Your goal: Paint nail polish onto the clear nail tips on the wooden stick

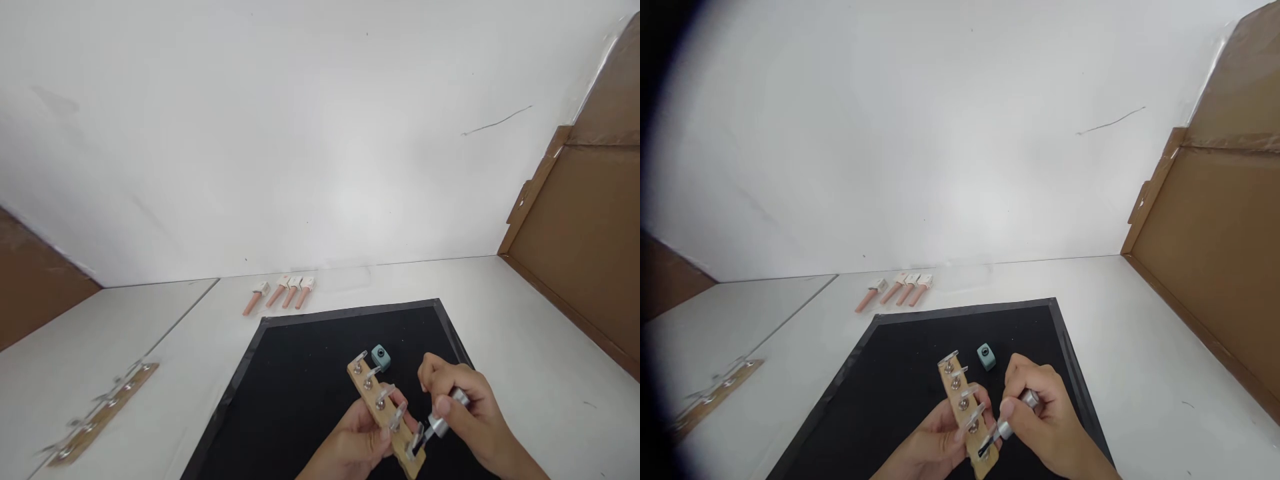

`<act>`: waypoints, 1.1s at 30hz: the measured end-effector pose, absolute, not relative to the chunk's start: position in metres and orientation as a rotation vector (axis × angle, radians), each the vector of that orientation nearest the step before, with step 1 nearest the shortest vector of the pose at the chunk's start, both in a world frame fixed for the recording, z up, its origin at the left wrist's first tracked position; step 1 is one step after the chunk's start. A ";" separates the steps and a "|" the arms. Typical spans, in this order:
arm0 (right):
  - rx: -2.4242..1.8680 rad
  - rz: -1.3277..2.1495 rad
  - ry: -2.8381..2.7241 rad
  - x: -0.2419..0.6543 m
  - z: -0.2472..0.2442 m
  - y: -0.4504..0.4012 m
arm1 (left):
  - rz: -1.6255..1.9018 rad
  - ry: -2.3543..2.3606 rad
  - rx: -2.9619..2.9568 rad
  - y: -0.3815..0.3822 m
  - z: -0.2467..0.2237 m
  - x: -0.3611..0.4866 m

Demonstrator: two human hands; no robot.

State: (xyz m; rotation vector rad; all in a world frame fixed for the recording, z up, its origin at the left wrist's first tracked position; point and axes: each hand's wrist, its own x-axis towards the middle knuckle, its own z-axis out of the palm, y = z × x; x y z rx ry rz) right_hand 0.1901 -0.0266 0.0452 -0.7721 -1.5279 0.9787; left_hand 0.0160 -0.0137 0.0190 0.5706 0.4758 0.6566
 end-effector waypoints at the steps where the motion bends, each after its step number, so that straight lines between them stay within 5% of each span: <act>1: -0.775 0.982 -1.531 0.190 0.045 -0.026 | 0.654 0.475 0.568 -0.014 0.019 0.016; 33: -0.786 1.040 -1.407 0.195 0.037 -0.020 | 0.643 0.382 0.539 -0.015 0.015 0.012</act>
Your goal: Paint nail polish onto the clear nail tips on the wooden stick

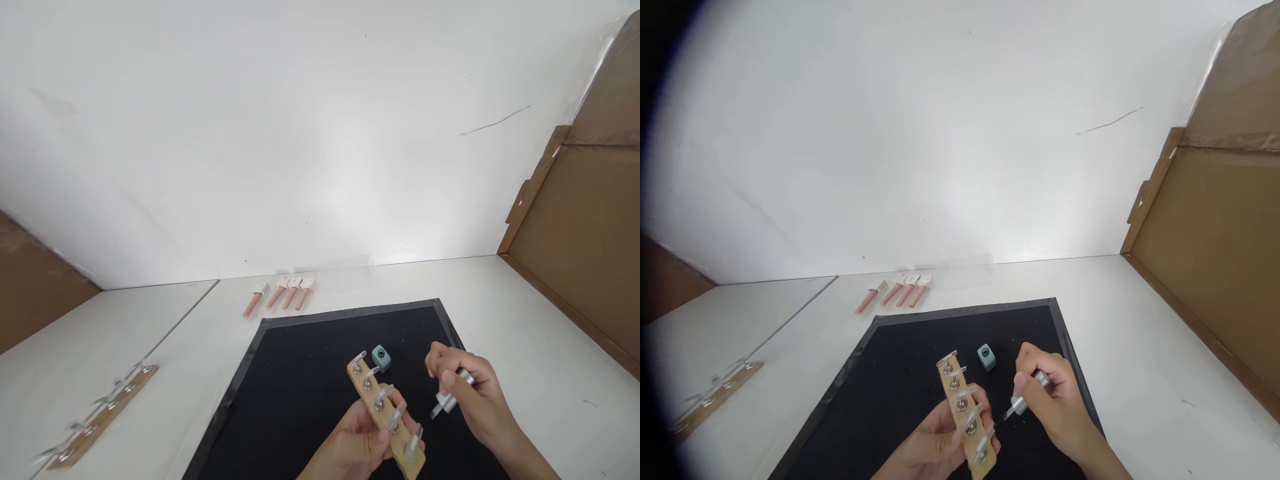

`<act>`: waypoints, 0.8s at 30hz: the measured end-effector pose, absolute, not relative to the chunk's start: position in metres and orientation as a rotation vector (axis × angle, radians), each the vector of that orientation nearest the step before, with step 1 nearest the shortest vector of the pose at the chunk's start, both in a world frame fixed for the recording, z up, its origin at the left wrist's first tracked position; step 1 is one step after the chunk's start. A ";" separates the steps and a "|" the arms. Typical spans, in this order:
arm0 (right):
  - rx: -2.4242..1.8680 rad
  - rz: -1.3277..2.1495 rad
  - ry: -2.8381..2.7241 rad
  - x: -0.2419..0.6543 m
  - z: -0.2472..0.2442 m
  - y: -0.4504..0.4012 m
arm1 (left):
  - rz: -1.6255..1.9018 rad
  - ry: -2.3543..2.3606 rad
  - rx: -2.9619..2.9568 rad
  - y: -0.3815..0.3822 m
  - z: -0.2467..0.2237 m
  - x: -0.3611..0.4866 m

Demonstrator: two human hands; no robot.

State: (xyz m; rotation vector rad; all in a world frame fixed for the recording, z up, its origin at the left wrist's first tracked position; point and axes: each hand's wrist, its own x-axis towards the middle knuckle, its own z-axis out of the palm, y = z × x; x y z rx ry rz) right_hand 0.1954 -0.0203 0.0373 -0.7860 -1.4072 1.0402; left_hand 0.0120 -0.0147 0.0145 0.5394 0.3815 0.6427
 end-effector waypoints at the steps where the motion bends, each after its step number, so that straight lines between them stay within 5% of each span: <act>1: -0.788 1.041 -1.396 0.195 0.038 -0.021 | 0.642 0.379 0.541 -0.015 0.014 0.012; 24: -0.889 0.996 -1.482 0.193 0.039 -0.022 | 0.638 0.356 0.555 -0.012 0.012 0.013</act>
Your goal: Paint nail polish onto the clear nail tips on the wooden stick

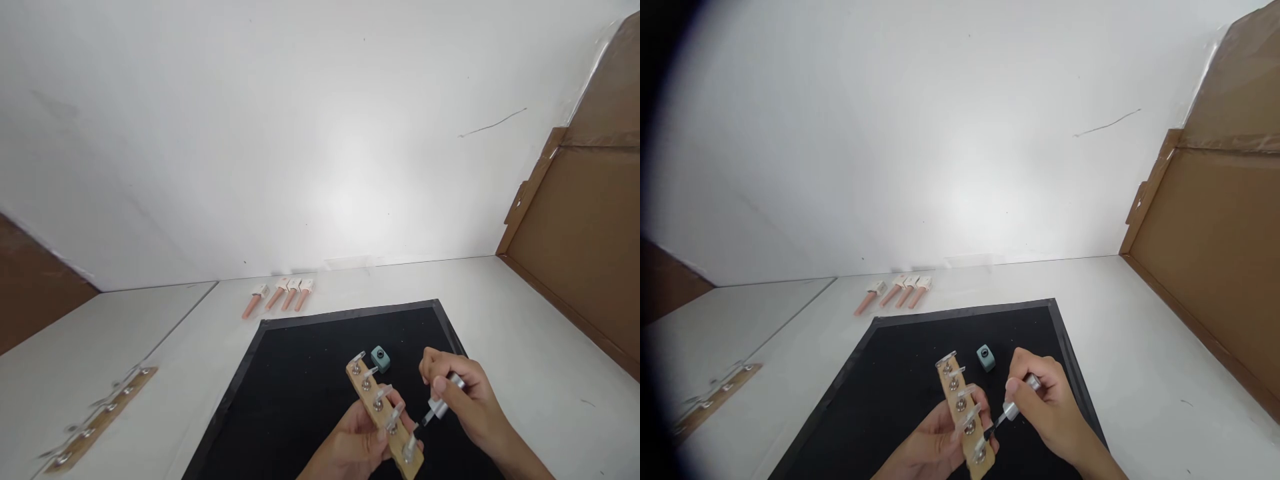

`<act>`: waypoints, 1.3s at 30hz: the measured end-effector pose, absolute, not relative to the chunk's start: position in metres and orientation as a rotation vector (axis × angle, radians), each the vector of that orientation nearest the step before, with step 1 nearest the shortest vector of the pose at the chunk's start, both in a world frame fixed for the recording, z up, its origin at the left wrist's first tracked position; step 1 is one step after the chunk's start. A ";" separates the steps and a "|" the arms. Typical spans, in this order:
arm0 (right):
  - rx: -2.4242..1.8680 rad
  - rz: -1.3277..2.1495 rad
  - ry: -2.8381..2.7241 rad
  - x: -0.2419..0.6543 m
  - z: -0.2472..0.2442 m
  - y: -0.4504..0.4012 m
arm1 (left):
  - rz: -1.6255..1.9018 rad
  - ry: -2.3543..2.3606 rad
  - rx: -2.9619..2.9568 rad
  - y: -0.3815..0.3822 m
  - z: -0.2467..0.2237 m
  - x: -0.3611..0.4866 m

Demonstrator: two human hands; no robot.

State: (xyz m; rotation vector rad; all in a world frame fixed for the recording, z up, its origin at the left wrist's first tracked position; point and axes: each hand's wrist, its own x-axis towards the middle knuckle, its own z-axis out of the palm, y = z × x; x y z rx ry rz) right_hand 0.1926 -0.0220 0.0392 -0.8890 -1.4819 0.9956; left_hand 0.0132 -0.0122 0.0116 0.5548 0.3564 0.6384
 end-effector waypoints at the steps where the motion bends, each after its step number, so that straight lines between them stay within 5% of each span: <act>1: -0.893 0.995 -1.477 0.193 0.039 -0.022 | 0.638 0.352 0.553 -0.012 0.012 0.013; 39: -1.310 0.843 -1.329 0.189 0.034 -0.009 | 0.698 0.446 0.672 -0.017 0.010 0.016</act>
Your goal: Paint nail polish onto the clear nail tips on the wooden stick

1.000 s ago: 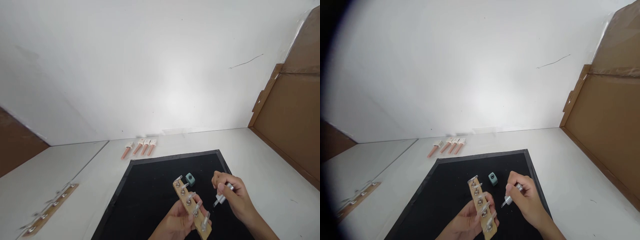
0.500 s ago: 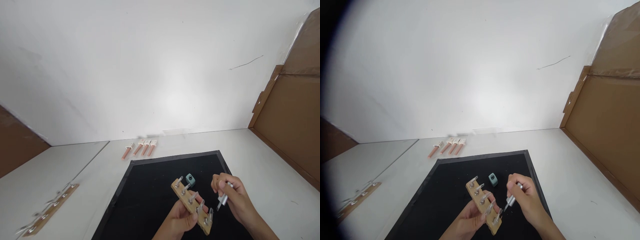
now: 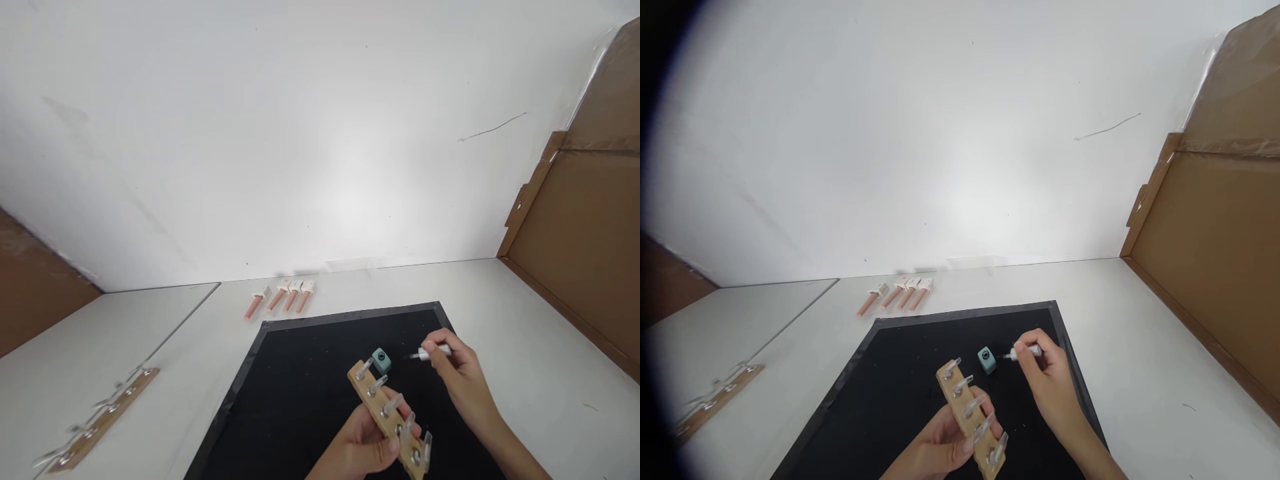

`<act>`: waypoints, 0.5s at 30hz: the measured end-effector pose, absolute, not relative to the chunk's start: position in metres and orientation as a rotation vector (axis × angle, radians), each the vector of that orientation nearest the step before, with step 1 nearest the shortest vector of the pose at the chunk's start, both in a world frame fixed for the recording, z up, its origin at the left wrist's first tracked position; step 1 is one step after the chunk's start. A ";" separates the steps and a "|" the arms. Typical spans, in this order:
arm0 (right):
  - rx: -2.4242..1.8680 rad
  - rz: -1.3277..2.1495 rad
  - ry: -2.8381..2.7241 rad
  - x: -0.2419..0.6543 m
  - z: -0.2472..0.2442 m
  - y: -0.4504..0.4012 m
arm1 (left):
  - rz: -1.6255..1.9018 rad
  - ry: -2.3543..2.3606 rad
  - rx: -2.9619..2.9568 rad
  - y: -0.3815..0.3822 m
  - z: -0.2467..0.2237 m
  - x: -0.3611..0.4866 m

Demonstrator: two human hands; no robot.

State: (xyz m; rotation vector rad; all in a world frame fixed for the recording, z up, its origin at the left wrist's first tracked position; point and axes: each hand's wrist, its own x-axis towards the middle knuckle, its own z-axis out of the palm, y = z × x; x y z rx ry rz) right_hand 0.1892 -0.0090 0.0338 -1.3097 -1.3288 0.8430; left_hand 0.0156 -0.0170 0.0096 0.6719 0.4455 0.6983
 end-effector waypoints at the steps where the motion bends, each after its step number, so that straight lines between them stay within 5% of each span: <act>1: -1.317 0.850 -1.353 0.187 0.031 -0.007 | 0.680 0.417 0.659 -0.017 0.008 0.017; 15: -1.407 0.850 -1.580 0.174 0.012 0.003 | 0.723 0.526 0.691 -0.018 0.020 0.011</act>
